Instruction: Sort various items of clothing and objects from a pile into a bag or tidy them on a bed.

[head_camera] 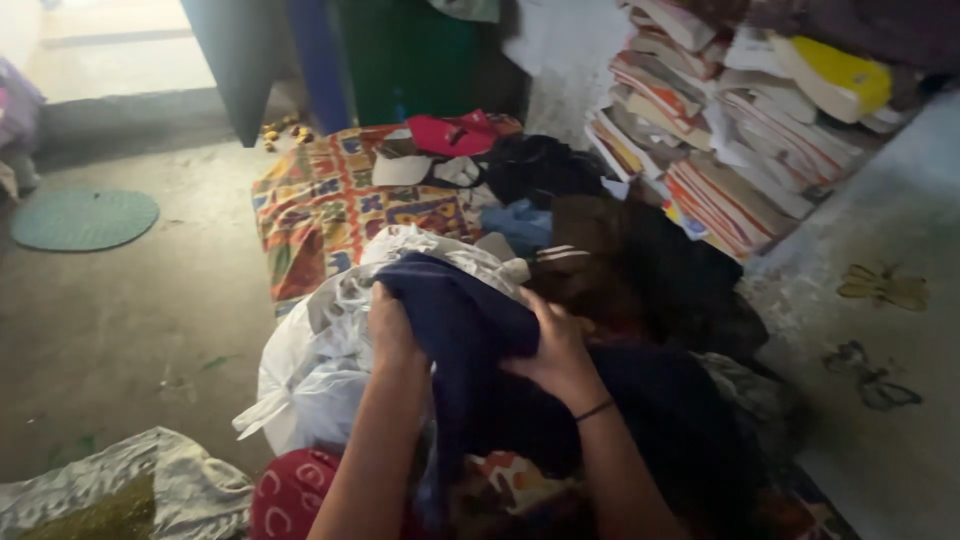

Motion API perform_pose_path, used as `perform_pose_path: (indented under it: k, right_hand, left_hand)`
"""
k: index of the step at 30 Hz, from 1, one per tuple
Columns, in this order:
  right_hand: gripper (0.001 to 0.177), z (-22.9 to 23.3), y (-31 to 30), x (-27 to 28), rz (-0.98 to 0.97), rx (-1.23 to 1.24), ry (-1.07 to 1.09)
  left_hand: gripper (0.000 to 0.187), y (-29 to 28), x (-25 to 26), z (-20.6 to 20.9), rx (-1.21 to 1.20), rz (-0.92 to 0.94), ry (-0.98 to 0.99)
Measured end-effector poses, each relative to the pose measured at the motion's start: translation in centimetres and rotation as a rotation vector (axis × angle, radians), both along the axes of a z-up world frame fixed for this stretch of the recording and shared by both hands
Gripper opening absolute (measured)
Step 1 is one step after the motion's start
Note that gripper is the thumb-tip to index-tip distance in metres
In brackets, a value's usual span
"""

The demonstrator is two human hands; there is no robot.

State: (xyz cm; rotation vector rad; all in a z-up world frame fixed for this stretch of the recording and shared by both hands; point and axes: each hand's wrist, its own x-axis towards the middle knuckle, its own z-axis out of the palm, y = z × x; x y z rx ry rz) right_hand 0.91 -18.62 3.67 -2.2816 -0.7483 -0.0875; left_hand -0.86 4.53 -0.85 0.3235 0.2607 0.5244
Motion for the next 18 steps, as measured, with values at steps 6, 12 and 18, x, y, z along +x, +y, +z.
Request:
perform_pose_path:
  k: [6,12,18]
  right_hand:
    - [0.087,-9.4,-2.1,1.2,-0.297,-0.565,0.32]
    - [0.034,-11.7,-3.8,3.6,-0.381,-0.41,0.203]
    - [0.054,-12.8,-5.6,9.1,-0.482,-0.146,0.129]
  left_hand:
    - [0.044,1.5,-0.3,-0.9,0.064,0.048,-0.055]
    - [0.037,1.4,-2.0,1.1,0.012,0.002,-0.19]
    - [0.038,2.1,-2.9,1.1,0.055,0.052,-0.222]
